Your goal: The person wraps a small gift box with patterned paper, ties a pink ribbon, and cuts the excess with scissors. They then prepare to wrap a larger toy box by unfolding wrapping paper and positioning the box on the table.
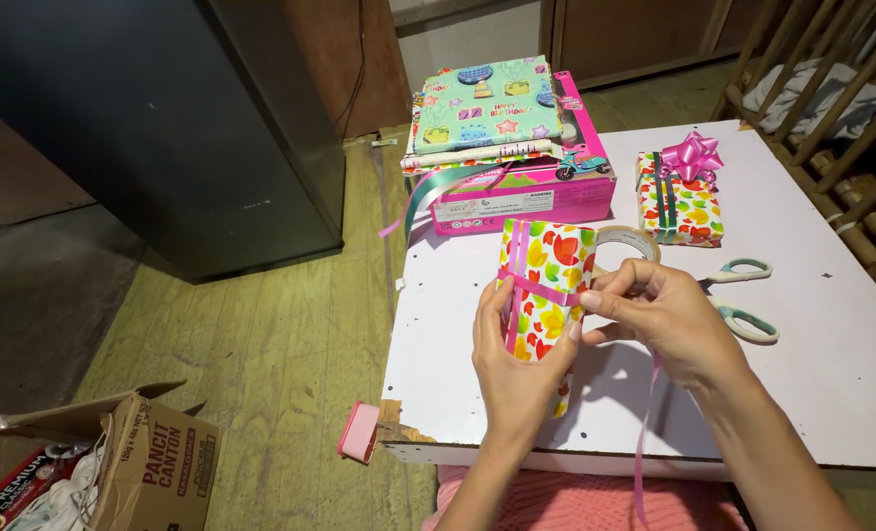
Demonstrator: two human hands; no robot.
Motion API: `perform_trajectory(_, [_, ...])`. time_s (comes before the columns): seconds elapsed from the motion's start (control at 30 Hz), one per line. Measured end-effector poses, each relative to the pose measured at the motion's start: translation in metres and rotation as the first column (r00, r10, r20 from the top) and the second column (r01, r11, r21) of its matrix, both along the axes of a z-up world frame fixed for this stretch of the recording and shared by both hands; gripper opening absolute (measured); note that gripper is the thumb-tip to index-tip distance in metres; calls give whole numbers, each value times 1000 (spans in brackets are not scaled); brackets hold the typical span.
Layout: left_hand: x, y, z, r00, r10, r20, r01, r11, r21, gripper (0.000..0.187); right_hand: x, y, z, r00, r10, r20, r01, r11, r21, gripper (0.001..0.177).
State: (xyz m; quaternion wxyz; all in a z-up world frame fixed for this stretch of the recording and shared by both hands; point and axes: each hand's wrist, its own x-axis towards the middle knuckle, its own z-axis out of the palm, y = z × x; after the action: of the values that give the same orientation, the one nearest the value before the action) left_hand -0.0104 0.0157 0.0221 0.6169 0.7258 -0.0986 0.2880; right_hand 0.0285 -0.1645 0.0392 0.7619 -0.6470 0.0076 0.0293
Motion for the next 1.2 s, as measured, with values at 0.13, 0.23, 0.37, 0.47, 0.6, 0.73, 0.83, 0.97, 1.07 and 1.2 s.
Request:
perform_trajectory(0.13, [-1, 1, 4, 959, -243, -143, 202, 947, -250, 73, 4, -8, -3, 991, 135, -11, -132, 985, 114, 16])
perform_trajectory(0.23, [-2, 0, 5, 853, -464, -239, 311, 819, -483, 75, 4, -11, -2, 980, 197, -29, -193, 975, 111, 16])
perform_trajectory(0.37, [3, 0, 2, 844, -493, -210, 364, 815, -451, 77, 0, -12, 3, 975, 218, -42, -215, 974, 66, 16])
perform_trajectory(0.47, [7, 1, -3, 845, -507, -169, 384, 796, -468, 79, -3, -9, 8, 976, 213, -38, -212, 977, 34, 16])
perform_trajectory(0.6, [14, 0, -11, 904, -377, -201, 311, 904, -293, 81, -6, -4, 8, 983, 184, -15, -184, 983, 13, 17])
perform_trajectory(0.73, [14, -3, -13, 886, -388, -253, 307, 901, -308, 87, -7, 0, 5, 970, 243, 15, -244, 969, 29, 18])
perform_trajectory(0.83, [17, -2, -12, 884, -381, -269, 295, 903, -311, 88, -5, -2, 1, 970, 242, 31, -243, 970, 27, 18])
perform_trajectory(0.97, [28, 1, -11, 945, -186, -268, 163, 981, -106, 85, 3, -23, -8, 983, 127, 136, -107, 984, -141, 27])
perform_trajectory(1.07, [43, 11, -8, 944, -117, -307, 113, 993, -29, 83, 9, -58, -22, 969, -126, 212, 225, 806, -548, 35])
perform_trajectory(1.2, [56, 24, -4, 793, -284, -539, 181, 955, -236, 95, 11, -108, -52, 883, -21, 469, 467, 142, -873, 38])
